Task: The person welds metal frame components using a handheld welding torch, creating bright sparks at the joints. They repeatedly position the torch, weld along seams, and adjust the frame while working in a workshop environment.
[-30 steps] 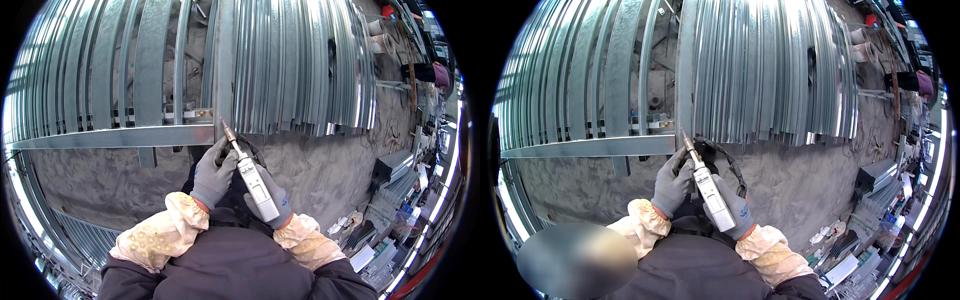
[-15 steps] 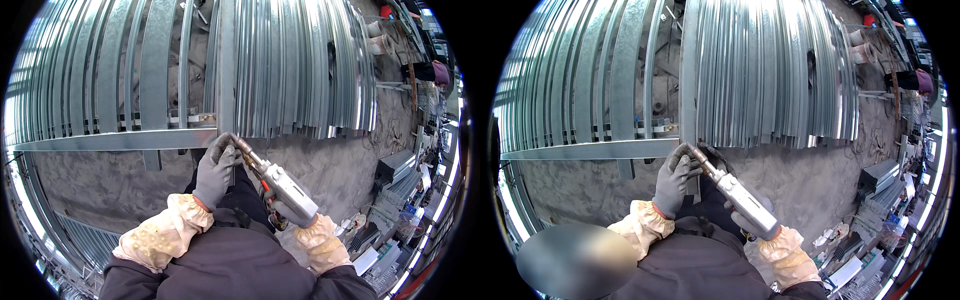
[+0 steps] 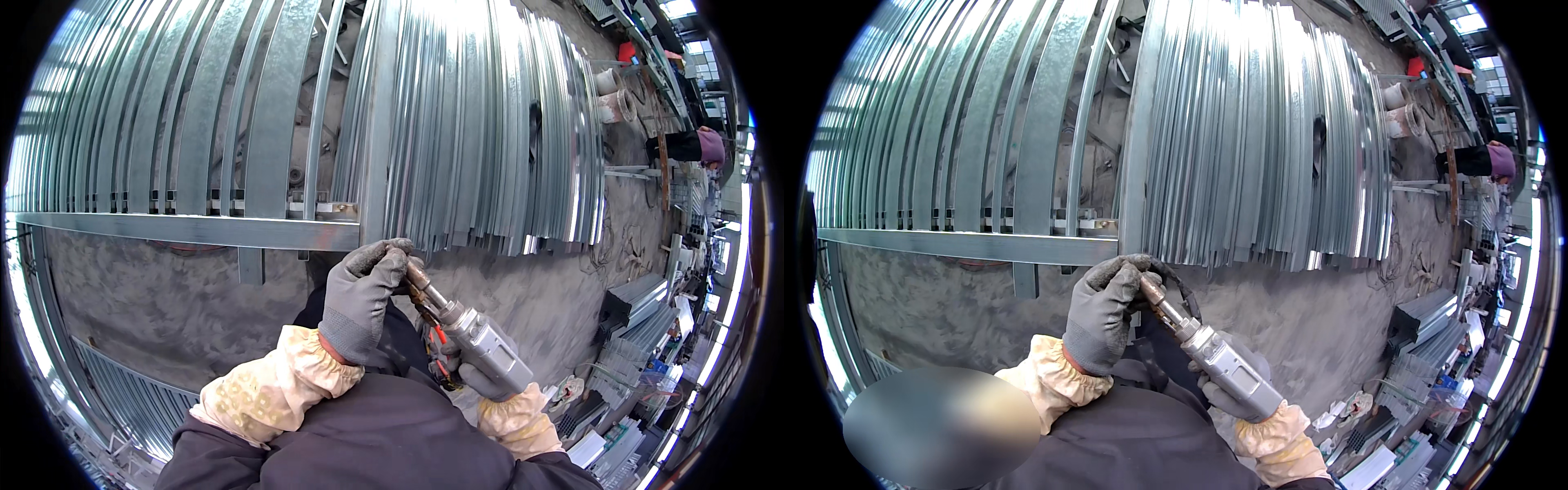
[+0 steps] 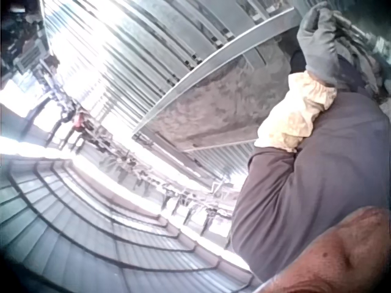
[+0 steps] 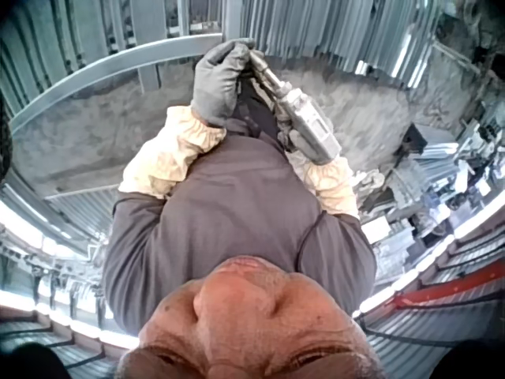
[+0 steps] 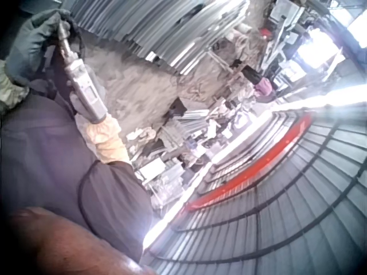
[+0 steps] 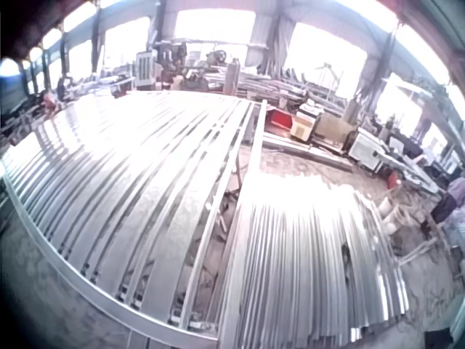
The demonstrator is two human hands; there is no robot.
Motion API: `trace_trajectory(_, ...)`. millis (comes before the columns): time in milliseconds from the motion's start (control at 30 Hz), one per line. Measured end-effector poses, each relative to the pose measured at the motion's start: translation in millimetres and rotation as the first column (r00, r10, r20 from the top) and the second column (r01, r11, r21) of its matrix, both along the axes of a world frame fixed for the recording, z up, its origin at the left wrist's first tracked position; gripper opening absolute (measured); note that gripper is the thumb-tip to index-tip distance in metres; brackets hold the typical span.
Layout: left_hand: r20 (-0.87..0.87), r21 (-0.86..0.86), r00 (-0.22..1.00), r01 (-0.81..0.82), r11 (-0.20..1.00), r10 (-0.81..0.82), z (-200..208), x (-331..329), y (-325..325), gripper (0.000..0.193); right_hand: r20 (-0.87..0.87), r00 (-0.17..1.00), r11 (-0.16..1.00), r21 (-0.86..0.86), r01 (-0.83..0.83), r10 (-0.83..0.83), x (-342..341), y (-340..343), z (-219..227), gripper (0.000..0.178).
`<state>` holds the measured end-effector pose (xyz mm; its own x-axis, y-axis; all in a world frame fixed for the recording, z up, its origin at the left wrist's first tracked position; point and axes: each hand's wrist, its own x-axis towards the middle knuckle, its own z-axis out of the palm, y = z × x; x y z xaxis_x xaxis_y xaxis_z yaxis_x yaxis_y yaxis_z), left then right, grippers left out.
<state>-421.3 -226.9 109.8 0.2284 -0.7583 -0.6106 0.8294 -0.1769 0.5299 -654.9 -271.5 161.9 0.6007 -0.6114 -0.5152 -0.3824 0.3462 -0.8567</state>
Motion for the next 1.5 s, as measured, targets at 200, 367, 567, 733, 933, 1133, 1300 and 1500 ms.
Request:
trace_trajectory(200, -0.061, -0.021, 0.998, 0.009, 1.000, -0.010, 0, 7, -6, 0.033, 0.034, 0.998, 0.996, -0.062, 0.061, -0.059, 10, 13, -2, 0.056)
trace_trajectory(367, -0.139, -0.023, 0.990, 0.006, 1.000, -0.009, -34, 4, -8, 0.035, 0.077, 0.997, 0.992, -0.122, 0.038, -0.028, 8, 15, -31, 0.062)
trace_trajectory(567, -0.239, -0.188, 0.969, -0.108, 0.976, 0.061, -52, 6, 15, 0.031, 0.086, 0.996, 1.000, 0.028, 0.007, -0.009, 12, 13, -15, 0.060)
trace_trajectory(733, -0.206, -0.272, 0.978, -0.078, 0.959, 0.021, -37, 9, 19, 0.031, 0.136, 0.989, 0.984, 0.174, 0.029, -0.053, 5, 10, -8, 0.062)
trace_trajectory(933, -0.171, -0.260, 0.985, -0.075, 0.963, 0.030, -36, 12, 13, 0.035, 0.106, 0.994, 0.988, 0.151, -0.017, 0.001, 20, 4, 5, 0.066)
trace_trajectory(1133, -0.178, -0.212, 0.982, -0.109, 0.971, 0.071, -29, 13, 15, 0.031, 0.188, 0.980, 0.972, 0.235, 0.023, -0.068, 17, 11, 4, 0.069)
trace_trajectory(1300, -0.158, -0.356, 0.985, -0.123, 0.926, 0.070, -11, 16, 22, 0.028, 0.249, 0.955, 0.923, 0.381, 0.057, -0.162, 6, 19, 3, 0.073)
trace_trajectory(1500, -0.062, -0.429, 0.996, -0.080, 0.900, 0.059, 30, 29, 27, 0.025, 0.328, 0.930, 0.925, 0.378, 0.030, -0.164, 10, 19, 32, 0.075)
